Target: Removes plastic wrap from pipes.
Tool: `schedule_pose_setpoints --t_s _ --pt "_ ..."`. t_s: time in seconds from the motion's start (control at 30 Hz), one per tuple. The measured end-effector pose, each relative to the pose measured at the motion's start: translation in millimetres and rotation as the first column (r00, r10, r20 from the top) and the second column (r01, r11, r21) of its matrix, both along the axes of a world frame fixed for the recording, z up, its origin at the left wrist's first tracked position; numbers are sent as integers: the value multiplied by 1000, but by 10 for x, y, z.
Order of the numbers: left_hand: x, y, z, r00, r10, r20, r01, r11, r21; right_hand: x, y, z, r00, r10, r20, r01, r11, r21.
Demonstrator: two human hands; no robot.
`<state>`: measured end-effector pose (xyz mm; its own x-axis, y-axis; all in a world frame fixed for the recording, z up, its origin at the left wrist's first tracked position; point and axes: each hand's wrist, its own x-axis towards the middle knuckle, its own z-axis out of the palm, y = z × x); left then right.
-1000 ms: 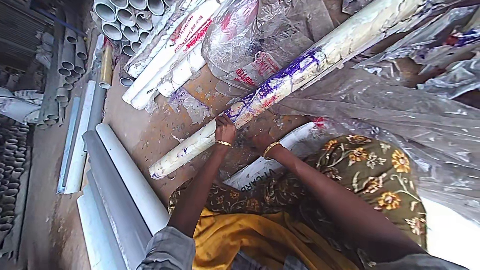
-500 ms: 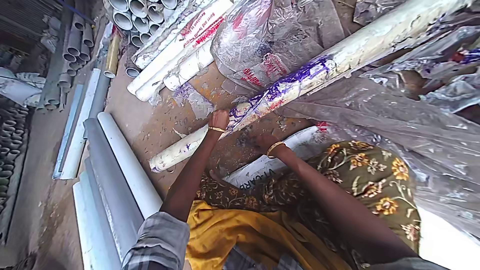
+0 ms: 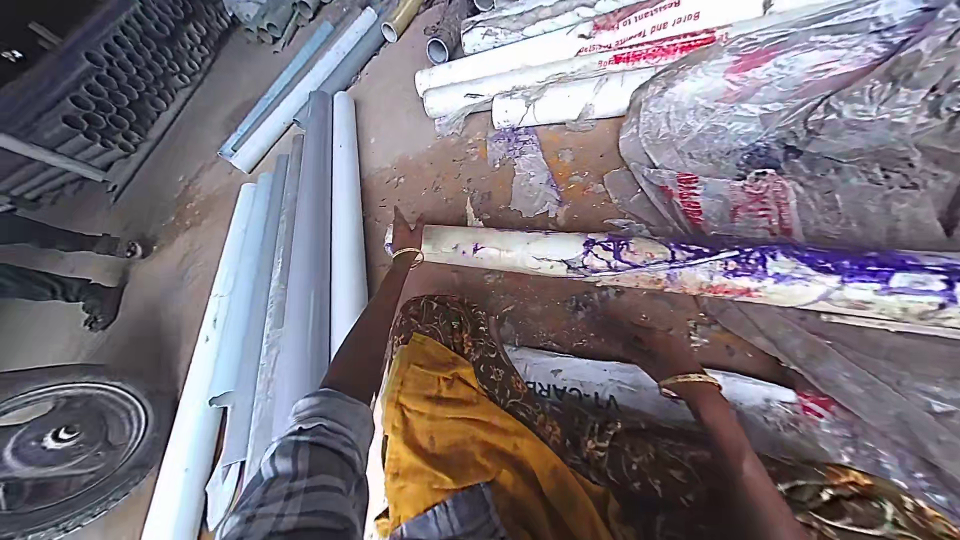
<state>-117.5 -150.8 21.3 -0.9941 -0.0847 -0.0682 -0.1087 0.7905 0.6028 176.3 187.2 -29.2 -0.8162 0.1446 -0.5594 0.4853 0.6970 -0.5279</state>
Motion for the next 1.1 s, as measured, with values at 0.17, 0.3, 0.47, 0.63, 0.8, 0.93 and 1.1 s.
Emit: schedule_pose_setpoints --t_s 0.17,0.3,0.47,0.63,0.8,0.93,1.1 --pt "-322 -1204 -421 941 295 167 -334 890 309 -97 -78 -124 997 1 84 -4 999 44" --pt "-303 -1027 -492 957 224 183 -283 855 435 -111 -164 -171 990 29 139 -38 997 63" --pt "-387 -965 -592 976 179 124 -201 960 195 -91 -118 -32 994 -14 112 11 999 30" --pt "-196 -521 -160 894 -8 448 166 934 -316 -98 -96 36 995 -17 100 14 999 33" --pt "-124 -9 -294 805 -22 593 216 942 -258 -18 -67 51 997 -44 58 43 999 7" --pt "-302 -47 -560 819 12 574 38 996 -75 24 13 -1 995 -99 30 99 995 -5" --pt "-238 -21 -491 843 52 535 -133 985 114 -7 22 -1 982 -174 -79 173 985 -14"
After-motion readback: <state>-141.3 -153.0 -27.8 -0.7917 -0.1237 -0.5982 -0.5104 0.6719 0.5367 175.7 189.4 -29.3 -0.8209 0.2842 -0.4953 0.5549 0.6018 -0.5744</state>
